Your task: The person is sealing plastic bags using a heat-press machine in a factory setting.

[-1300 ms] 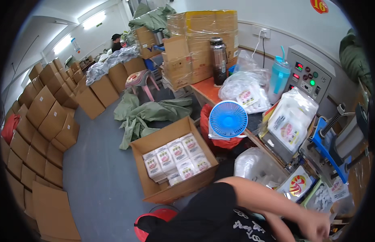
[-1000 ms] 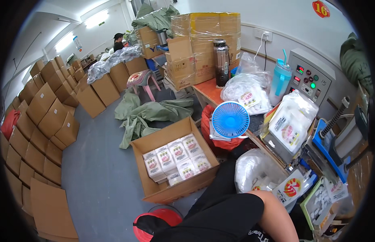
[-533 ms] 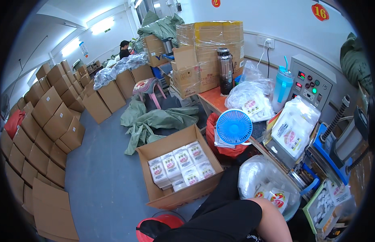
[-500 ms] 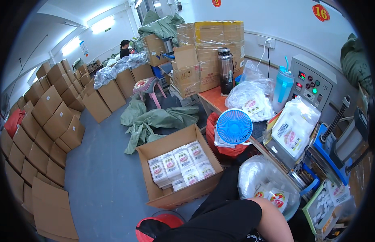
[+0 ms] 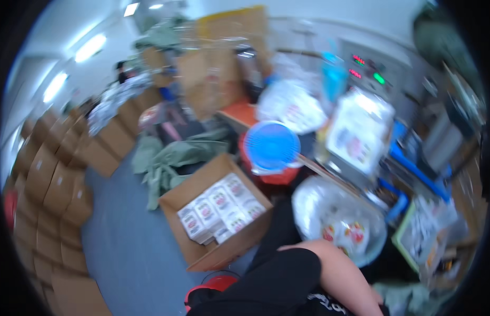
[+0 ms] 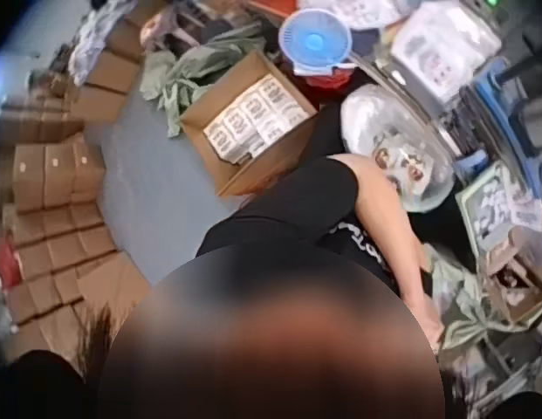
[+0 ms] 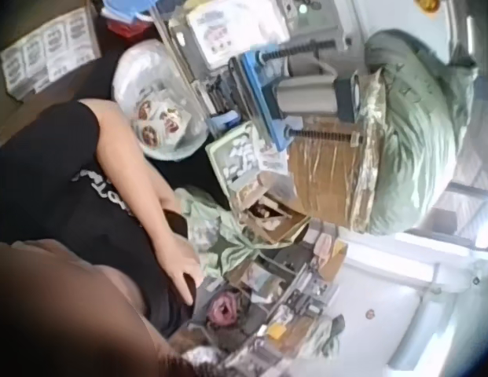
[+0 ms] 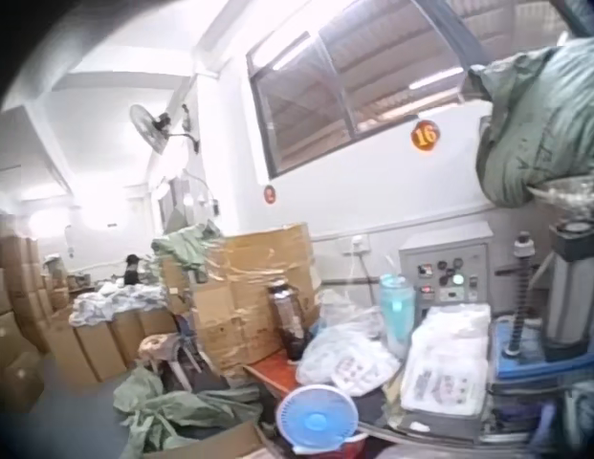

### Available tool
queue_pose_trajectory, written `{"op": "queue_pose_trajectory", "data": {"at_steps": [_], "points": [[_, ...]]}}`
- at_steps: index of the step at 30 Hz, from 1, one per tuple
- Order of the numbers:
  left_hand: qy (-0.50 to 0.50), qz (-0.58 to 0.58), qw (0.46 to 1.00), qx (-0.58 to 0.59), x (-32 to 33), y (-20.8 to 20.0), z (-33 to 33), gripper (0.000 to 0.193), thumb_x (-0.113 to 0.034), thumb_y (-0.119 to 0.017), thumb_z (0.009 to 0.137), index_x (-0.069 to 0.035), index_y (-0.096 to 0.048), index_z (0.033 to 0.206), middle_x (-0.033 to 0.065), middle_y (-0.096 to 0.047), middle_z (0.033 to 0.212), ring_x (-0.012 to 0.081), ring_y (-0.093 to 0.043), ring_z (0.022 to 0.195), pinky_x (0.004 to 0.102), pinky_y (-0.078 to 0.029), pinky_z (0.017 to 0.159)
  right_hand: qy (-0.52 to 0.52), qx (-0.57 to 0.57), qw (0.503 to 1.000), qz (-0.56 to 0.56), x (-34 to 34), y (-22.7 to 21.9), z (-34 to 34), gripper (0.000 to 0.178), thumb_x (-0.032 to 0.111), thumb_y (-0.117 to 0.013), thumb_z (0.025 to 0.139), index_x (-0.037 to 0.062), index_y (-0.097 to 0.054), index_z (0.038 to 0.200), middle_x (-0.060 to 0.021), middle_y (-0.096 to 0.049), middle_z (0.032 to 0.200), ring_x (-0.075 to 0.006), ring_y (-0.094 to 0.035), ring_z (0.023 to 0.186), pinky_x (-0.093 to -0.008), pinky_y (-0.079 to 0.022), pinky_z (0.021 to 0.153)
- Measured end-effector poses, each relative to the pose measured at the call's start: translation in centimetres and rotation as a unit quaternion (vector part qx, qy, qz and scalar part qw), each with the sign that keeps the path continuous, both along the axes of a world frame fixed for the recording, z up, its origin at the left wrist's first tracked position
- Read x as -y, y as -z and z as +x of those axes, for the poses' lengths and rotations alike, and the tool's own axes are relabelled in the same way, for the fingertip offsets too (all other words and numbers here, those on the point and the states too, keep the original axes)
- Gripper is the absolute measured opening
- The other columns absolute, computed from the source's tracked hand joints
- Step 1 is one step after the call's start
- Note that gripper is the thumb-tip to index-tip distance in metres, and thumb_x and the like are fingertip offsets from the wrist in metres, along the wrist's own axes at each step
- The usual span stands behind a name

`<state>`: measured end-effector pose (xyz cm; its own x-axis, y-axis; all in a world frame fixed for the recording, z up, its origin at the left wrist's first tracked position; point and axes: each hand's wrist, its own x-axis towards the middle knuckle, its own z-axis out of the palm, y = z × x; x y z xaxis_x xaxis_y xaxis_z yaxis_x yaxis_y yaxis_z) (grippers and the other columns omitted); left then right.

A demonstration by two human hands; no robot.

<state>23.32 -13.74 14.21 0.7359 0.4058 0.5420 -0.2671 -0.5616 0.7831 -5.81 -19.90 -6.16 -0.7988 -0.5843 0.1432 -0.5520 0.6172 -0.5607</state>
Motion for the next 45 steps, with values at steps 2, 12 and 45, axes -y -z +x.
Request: {"op": "queue_pose_trajectory", "data": {"at_steps": [2, 12, 45], "points": [[0.038, -0.078, 0.995, -0.05, -0.3, 0.0, -0.9, 0.061, -0.06, -0.056, 0.087, -0.01, -0.064, 0.12, 0.0126, -0.067, 0.109, 0.0299, -0.062, 0.099, 0.0406, -0.047, 0.082, 0.078, 0.035, 0.996, -0.009, -2.6, 2.0, 3.9, 0.02, 0.016, -0.051, 0.09, 0.0073, -0.06, 0.104, -0.0123, -0.063, 0.096, -0.0276, -0.062, 0.087, -0.0377, -0.051, 0.074], [0.134, -0.067, 0.985, 0.088, -1.1, -0.1, -3.3, 0.059, -0.06, -0.055, 0.089, -0.011, -0.062, 0.121, 0.0118, -0.063, 0.116, 0.0278, -0.058, 0.107, 0.0373, -0.045, 0.091, 0.454, 0.029, 0.884, 0.111, -16.2, 4.0, 15.5, 0.034, 0.014, -0.062, 0.08, 0.0124, -0.058, 0.114, -0.013, -0.057, 0.114, -0.0346, -0.053, 0.109, -0.0457, -0.048, 0.083], [0.085, -0.112, 0.987, 0.077, -1.9, 0.7, -4.8, 0.04, -0.043, -0.048, 0.097, -0.006, -0.061, 0.108, 0.0094, -0.057, 0.097, 0.0274, -0.051, 0.1, 0.0387, -0.033, 0.094, 0.657, 0.143, 0.686, 0.278, -26.8, 14.6, 20.6, 0.03, 0.013, -0.055, 0.083, 0.0097, -0.061, 0.112, -0.0139, -0.069, 0.084, -0.0305, -0.068, 0.074, -0.0457, -0.052, 0.064]]}}
